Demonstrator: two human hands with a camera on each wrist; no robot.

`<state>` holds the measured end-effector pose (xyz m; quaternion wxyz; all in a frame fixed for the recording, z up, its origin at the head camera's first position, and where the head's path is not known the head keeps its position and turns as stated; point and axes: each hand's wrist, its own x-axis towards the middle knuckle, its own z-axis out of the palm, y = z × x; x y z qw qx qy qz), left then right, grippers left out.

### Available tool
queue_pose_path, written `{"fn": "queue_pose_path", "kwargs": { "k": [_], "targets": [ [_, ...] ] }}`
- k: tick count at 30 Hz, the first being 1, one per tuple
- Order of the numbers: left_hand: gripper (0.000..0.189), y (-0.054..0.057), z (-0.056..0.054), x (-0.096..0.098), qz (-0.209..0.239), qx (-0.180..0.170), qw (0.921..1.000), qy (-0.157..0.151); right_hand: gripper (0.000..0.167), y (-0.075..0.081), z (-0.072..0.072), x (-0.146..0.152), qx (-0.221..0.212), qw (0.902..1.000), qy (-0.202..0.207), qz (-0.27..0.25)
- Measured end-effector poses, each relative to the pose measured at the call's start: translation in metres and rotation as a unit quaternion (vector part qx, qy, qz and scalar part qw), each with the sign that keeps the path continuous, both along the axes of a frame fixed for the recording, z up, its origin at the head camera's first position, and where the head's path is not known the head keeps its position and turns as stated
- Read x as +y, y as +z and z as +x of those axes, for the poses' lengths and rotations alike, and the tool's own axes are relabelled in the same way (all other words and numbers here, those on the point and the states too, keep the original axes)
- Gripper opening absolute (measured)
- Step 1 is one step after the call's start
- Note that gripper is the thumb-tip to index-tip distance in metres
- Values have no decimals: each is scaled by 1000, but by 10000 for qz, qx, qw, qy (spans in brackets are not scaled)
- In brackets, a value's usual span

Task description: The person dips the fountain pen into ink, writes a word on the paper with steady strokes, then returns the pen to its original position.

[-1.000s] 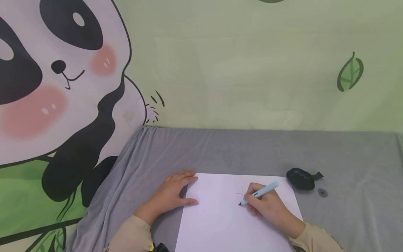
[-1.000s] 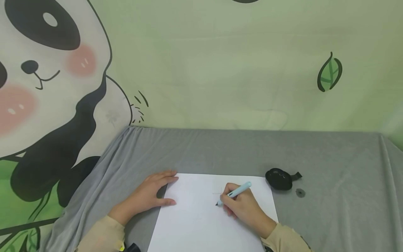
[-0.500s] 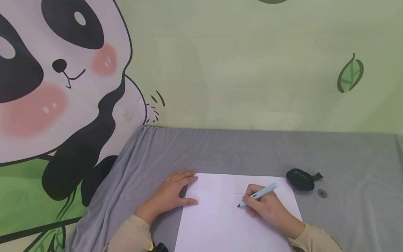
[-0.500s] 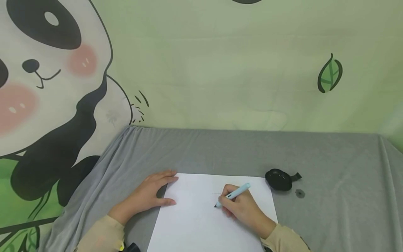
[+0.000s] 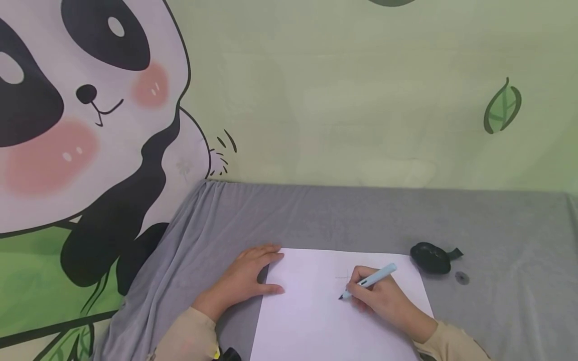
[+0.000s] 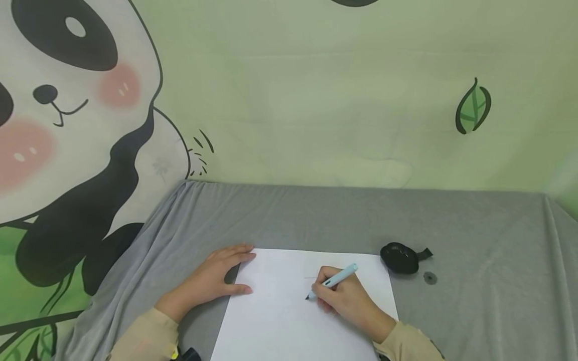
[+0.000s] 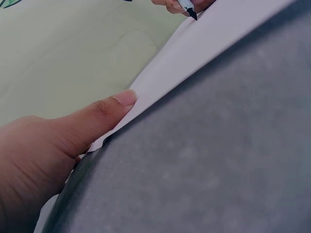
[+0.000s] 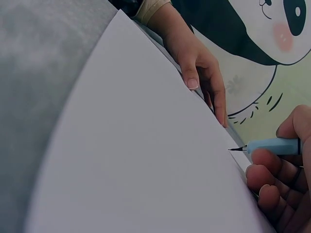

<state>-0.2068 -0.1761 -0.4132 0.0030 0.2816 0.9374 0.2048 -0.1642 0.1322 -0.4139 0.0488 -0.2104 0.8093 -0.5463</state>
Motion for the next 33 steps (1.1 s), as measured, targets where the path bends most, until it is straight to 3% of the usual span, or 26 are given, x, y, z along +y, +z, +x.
{"fn": "queue_pose_path", "kwargs": {
  "k": [9, 33],
  "targets": [
    [73, -1, 0, -1, 16, 36, 10000, -28, 16, -1, 0, 0, 180, 9998, 39, -1],
    [73, -2, -2, 0, -22, 72, 10000, -13, 14, -1, -1, 1, 159, 9999, -28, 48]
  ]
}}
